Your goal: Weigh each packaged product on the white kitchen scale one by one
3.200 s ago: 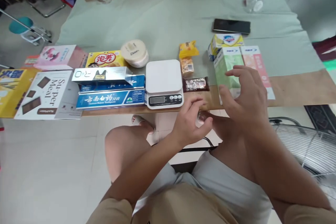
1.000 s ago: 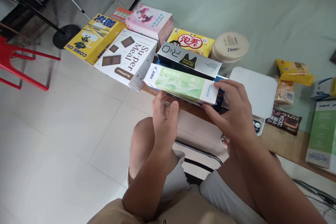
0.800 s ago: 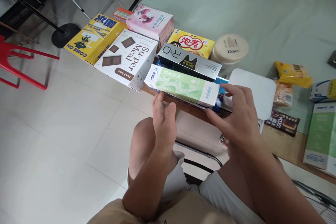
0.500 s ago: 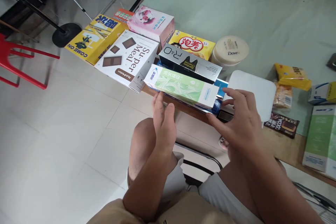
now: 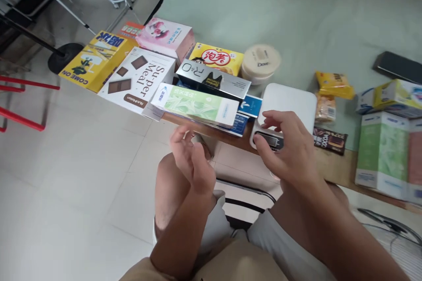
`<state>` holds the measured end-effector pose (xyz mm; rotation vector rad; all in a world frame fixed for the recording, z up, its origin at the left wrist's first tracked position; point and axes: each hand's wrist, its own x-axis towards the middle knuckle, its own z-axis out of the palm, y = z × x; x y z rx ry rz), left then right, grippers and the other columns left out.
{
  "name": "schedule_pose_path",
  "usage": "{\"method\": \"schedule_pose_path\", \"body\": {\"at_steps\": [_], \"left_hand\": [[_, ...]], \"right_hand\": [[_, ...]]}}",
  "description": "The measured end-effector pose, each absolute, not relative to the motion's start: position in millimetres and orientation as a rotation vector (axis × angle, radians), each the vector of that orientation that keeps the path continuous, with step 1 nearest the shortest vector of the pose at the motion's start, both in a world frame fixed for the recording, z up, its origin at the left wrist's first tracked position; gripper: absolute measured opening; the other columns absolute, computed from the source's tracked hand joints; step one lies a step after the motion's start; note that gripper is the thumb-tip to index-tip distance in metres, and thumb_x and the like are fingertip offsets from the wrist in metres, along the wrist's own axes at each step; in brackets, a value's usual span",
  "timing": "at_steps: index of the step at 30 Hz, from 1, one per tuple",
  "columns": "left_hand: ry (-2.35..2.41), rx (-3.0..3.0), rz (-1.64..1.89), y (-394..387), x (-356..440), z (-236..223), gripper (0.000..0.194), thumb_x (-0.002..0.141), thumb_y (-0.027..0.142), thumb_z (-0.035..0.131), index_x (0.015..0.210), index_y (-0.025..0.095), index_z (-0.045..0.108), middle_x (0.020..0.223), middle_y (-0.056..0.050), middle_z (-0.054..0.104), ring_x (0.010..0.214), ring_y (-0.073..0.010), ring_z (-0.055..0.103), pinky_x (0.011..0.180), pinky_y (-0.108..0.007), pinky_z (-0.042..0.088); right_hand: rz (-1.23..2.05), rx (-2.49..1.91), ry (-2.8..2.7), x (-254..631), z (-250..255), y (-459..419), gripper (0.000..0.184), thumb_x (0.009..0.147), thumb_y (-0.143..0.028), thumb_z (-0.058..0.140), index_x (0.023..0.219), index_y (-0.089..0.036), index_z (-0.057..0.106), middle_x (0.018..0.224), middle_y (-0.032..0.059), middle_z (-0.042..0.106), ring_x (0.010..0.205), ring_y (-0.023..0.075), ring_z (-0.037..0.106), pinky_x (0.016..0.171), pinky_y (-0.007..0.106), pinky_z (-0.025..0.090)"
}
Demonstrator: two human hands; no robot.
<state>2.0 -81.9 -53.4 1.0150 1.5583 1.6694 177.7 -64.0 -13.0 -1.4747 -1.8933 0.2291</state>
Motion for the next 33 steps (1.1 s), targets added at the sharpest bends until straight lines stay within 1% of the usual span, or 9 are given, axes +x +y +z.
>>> {"method": "schedule_pose_path", "body": {"at_steps": [3, 5, 10, 15, 18, 21, 24, 29, 33], "left_hand": [[1.317, 1.354, 1.878, -91, 27, -51, 0.019, 0.098, 0.039, 0.055, 0.106, 0.025, 0.065, 0.102, -0.005, 0.064, 0.101, -0.0223, 0.065, 0.096, -0.040, 0.055], [1.134, 1.487, 1.777, -98, 49, -51, 0.016, 0.099, 0.033, 0.054, 0.105, 0.024, 0.066, 0.099, -0.005, 0.065, 0.096, -0.0210, 0.066, 0.090, -0.038, 0.056], [0.937, 1.543, 1.283, -119, 119, -49, 0.018, 0.099, 0.034, 0.057, 0.110, 0.022, 0.063, 0.109, -0.010, 0.068, 0.105, -0.0231, 0.067, 0.096, -0.038, 0.056], [0.787, 1.616, 0.877, -129, 201, -28, 0.024, 0.097, 0.034, 0.055, 0.116, 0.021, 0.062, 0.128, -0.014, 0.069, 0.125, -0.0265, 0.065, 0.112, -0.043, 0.052], [0.773, 1.605, 0.675, -125, 246, -16, 0.042, 0.099, 0.043, 0.051, 0.131, 0.017, 0.059, 0.154, -0.018, 0.056, 0.149, -0.0298, 0.051, 0.127, -0.046, 0.040], [0.749, 1.619, 0.559, -120, 279, -10, 0.060, 0.101, 0.048, 0.043, 0.148, 0.012, 0.047, 0.167, -0.021, 0.042, 0.159, -0.0305, 0.039, 0.133, -0.050, 0.031], [0.669, 1.647, 0.583, -118, 290, -9, 0.065, 0.104, 0.049, 0.038, 0.156, 0.010, 0.039, 0.169, -0.021, 0.039, 0.161, -0.0294, 0.035, 0.134, -0.051, 0.030], [0.516, 1.824, 0.960, -110, 249, -13, 0.065, 0.107, 0.055, 0.035, 0.158, 0.014, 0.037, 0.170, -0.020, 0.037, 0.163, -0.0309, 0.032, 0.135, -0.050, 0.029], [0.738, 1.897, 1.190, -86, 182, -19, 0.061, 0.106, 0.054, 0.038, 0.152, 0.015, 0.048, 0.160, -0.020, 0.049, 0.153, -0.0319, 0.046, 0.129, -0.051, 0.039]], "right_hand": [[0.086, -1.505, -1.843, 202, -1, -74, 0.025, 0.092, -0.029, 0.059, 0.117, -0.025, 0.063, 0.097, 0.0068, 0.072, 0.091, 0.0256, 0.070, 0.078, 0.043, 0.061], [-0.026, -1.562, -1.765, 227, 5, -83, 0.024, 0.092, -0.029, 0.061, 0.115, -0.025, 0.063, 0.099, 0.0081, 0.072, 0.094, 0.0273, 0.070, 0.081, 0.045, 0.060], [-0.225, -1.903, -1.429, 319, 5, -112, 0.031, 0.089, -0.032, 0.062, 0.120, -0.027, 0.065, 0.115, 0.0141, 0.071, 0.113, 0.0353, 0.068, 0.096, 0.057, 0.056], [-0.112, -2.305, -1.087, 405, -7, -142, 0.045, 0.078, -0.044, 0.076, 0.120, -0.026, 0.070, 0.128, 0.0198, 0.070, 0.121, 0.0391, 0.066, 0.098, 0.057, 0.053], [0.163, -2.417, -1.043, 425, -8, -150, 0.056, 0.074, -0.047, 0.077, 0.125, -0.025, 0.067, 0.127, 0.0185, 0.071, 0.113, 0.0402, 0.069, 0.092, 0.061, 0.055], [0.317, -2.436, -1.032, 425, 1, -152, 0.058, 0.076, -0.042, 0.073, 0.130, -0.024, 0.063, 0.113, 0.0136, 0.075, 0.104, 0.0382, 0.071, 0.087, 0.060, 0.057], [0.245, -2.353, -1.006, 415, 13, -152, 0.047, 0.080, -0.037, 0.066, 0.125, -0.024, 0.065, 0.117, 0.0118, 0.075, 0.103, 0.0344, 0.072, 0.089, 0.058, 0.058], [-0.166, -1.904, -1.234, 367, 26, -142, 0.042, 0.087, -0.033, 0.064, 0.128, -0.023, 0.063, 0.134, 0.0131, 0.070, 0.132, 0.0302, 0.064, 0.116, 0.055, 0.051], [0.031, -1.801, -1.441, 306, 17, -109, 0.046, 0.090, -0.028, 0.062, 0.136, -0.021, 0.061, 0.147, 0.0160, 0.063, 0.140, 0.0309, 0.059, 0.114, 0.052, 0.055]]}}
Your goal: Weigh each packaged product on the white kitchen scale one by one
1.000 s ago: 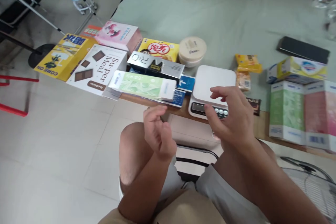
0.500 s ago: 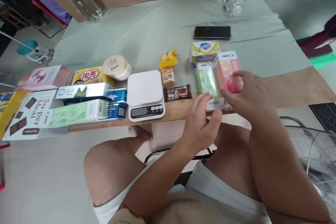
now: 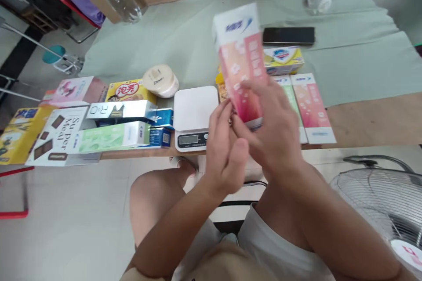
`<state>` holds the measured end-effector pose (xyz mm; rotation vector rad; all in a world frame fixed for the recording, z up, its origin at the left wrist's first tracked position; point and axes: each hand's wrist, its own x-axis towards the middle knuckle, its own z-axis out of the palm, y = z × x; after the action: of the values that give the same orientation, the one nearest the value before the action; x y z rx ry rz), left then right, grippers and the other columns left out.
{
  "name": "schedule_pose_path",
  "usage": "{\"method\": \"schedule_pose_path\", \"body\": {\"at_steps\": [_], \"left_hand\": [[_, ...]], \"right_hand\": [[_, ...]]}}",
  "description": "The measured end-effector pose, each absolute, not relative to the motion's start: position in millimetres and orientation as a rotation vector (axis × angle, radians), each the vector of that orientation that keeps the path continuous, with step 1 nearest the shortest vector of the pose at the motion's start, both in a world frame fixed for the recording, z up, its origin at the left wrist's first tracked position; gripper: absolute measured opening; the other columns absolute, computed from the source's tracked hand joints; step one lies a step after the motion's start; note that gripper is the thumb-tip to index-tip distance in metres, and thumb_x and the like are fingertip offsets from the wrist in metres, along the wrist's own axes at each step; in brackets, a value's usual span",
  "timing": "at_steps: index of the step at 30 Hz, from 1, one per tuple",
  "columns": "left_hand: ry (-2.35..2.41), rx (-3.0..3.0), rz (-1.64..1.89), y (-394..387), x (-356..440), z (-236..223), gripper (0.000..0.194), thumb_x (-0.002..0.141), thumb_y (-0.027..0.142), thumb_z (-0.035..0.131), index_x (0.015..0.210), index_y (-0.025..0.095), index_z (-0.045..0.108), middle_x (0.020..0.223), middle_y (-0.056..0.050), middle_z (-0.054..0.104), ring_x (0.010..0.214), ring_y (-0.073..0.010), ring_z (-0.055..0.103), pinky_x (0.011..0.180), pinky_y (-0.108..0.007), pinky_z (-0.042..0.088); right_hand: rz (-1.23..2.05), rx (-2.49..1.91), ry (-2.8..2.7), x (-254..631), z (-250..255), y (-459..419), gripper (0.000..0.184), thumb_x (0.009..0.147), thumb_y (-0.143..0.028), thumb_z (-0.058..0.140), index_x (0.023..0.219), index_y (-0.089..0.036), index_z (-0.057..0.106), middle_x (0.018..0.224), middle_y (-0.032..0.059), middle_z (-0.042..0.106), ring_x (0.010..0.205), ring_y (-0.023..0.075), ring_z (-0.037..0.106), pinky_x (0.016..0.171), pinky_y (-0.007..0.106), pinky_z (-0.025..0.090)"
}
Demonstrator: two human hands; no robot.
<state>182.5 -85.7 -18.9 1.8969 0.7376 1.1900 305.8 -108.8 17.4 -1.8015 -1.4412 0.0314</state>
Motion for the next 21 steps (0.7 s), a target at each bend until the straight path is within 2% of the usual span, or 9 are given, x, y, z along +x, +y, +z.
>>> {"method": "schedule_pose_path", "body": {"at_steps": [3, 6, 10, 13, 16, 21], "left_hand": [[1.008, 1.948, 1.091, -67, 138, -22, 0.063, 0.107, 0.058, 0.031, 0.141, 0.014, 0.061, 0.149, -0.018, 0.062, 0.145, -0.0315, 0.054, 0.127, -0.052, 0.041], [1.172, 1.977, 0.908, -58, 111, -23, 0.077, 0.107, 0.065, 0.019, 0.135, 0.010, 0.066, 0.144, -0.020, 0.066, 0.143, -0.0330, 0.056, 0.128, -0.055, 0.039], [1.158, 1.953, 0.820, -57, 96, -24, 0.094, 0.104, 0.072, 0.014, 0.151, -0.001, 0.050, 0.159, -0.027, 0.052, 0.154, -0.0351, 0.045, 0.131, -0.055, 0.035], [1.141, 1.912, 0.842, -58, 91, -26, 0.095, 0.104, 0.073, 0.018, 0.158, -0.002, 0.039, 0.168, -0.027, 0.039, 0.160, -0.0340, 0.036, 0.133, -0.055, 0.031], [1.127, 1.891, 0.840, -56, 88, -28, 0.093, 0.104, 0.071, 0.017, 0.157, -0.003, 0.039, 0.168, -0.029, 0.039, 0.160, -0.0335, 0.037, 0.133, -0.054, 0.032], [1.110, 1.905, 0.838, -52, 91, -25, 0.084, 0.107, 0.060, 0.023, 0.153, -0.007, 0.043, 0.164, -0.030, 0.043, 0.158, -0.0357, 0.040, 0.133, -0.056, 0.034]], "right_hand": [[0.245, -1.863, -1.549, 265, 1, -82, 0.048, 0.089, -0.028, 0.063, 0.137, -0.023, 0.063, 0.160, 0.0155, 0.053, 0.141, 0.0347, 0.059, 0.103, 0.053, 0.061], [0.361, -1.928, -1.597, 240, -14, -67, 0.047, 0.089, -0.031, 0.064, 0.135, -0.021, 0.066, 0.164, 0.0190, 0.048, 0.143, 0.0383, 0.058, 0.103, 0.056, 0.061], [0.259, -1.877, -1.611, 234, -17, -64, 0.045, 0.094, -0.042, 0.059, 0.133, -0.021, 0.068, 0.160, 0.0201, 0.053, 0.146, 0.0378, 0.056, 0.108, 0.059, 0.058], [0.084, -1.801, -1.573, 242, -12, -66, 0.042, 0.098, -0.043, 0.054, 0.130, -0.021, 0.068, 0.150, 0.0182, 0.063, 0.144, 0.0339, 0.059, 0.116, 0.060, 0.052], [0.022, -1.789, -1.551, 250, -12, -67, 0.041, 0.097, -0.041, 0.054, 0.127, -0.019, 0.068, 0.142, 0.0179, 0.069, 0.139, 0.0341, 0.063, 0.113, 0.060, 0.054], [0.171, -1.860, -1.609, 254, -20, -70, 0.044, 0.095, -0.045, 0.057, 0.133, -0.023, 0.064, 0.139, 0.0153, 0.071, 0.132, 0.0348, 0.068, 0.104, 0.056, 0.060]]}}
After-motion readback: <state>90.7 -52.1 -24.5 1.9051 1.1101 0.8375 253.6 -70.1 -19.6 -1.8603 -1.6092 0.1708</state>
